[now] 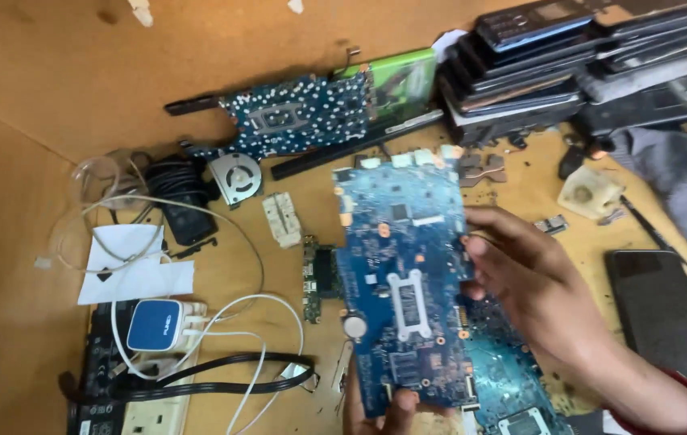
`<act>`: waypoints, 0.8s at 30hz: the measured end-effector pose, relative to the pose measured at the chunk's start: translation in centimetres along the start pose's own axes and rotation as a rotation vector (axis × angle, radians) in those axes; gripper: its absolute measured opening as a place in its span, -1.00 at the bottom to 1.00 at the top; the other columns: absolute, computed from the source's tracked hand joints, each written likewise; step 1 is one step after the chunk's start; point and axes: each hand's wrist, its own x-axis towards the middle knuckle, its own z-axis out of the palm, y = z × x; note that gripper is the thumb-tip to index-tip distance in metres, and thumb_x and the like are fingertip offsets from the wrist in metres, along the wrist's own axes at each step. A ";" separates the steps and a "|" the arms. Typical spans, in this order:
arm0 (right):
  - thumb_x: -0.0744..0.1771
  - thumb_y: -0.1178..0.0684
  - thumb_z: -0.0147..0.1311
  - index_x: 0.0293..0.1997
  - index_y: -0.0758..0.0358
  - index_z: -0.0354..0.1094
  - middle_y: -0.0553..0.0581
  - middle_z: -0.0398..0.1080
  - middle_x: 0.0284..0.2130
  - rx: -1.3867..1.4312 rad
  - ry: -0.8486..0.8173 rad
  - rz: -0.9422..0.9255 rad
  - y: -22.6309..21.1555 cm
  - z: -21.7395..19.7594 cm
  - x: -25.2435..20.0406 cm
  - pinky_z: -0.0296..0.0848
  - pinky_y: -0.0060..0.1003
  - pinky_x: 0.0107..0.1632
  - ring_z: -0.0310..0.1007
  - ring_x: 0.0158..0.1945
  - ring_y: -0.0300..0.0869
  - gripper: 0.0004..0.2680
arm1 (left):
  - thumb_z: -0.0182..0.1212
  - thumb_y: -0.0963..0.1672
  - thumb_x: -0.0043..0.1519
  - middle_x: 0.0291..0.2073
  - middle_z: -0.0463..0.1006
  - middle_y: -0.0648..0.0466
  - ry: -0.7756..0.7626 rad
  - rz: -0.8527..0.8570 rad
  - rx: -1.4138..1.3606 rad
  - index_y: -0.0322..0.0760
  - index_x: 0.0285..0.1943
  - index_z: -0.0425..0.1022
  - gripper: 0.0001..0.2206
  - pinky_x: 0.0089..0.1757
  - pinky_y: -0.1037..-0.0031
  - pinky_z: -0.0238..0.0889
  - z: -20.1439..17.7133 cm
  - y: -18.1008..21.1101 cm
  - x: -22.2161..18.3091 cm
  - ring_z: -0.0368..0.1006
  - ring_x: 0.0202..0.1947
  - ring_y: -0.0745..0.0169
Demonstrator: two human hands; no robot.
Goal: Inspecting and comparing multiple laptop motherboards on a repair bench using hands and tweezers.
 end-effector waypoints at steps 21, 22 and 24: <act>0.24 0.02 0.26 -0.29 0.03 0.64 -0.07 0.67 -0.35 -0.885 0.084 -0.448 6.4 -2.5 -9.4 0.69 -0.42 -0.22 0.76 -0.31 -0.33 -0.92 | 0.34 -0.12 0.04 0.01 0.79 -0.13 0.258 0.243 0.208 0.03 0.45 0.42 -0.34 -0.33 0.09 0.83 2.6 -2.4 -1.5 0.75 -0.24 -0.11; 0.23 0.05 0.27 -0.31 0.02 0.67 -0.05 0.67 -0.33 -0.847 0.118 -0.361 6.3 -2.2 -9.7 0.60 -0.31 -0.18 0.78 -0.25 -0.30 -0.92 | 0.30 -0.08 0.14 0.00 0.71 -0.05 0.204 0.423 0.201 -0.01 0.44 0.38 -0.41 -0.36 0.09 0.89 0.6 -4.7 -1.0 0.76 -0.21 0.04; 0.22 0.05 0.29 -0.31 0.01 0.67 -0.05 0.66 -0.30 -0.848 0.099 -0.377 6.8 -2.9 -9.8 0.61 -0.28 -0.20 0.77 -0.24 -0.28 -0.92 | 0.32 -0.12 0.10 0.01 0.67 -0.23 0.132 0.245 0.105 0.04 0.48 0.33 -0.34 -0.38 0.03 0.78 2.4 -1.1 -1.5 0.67 -0.33 -0.17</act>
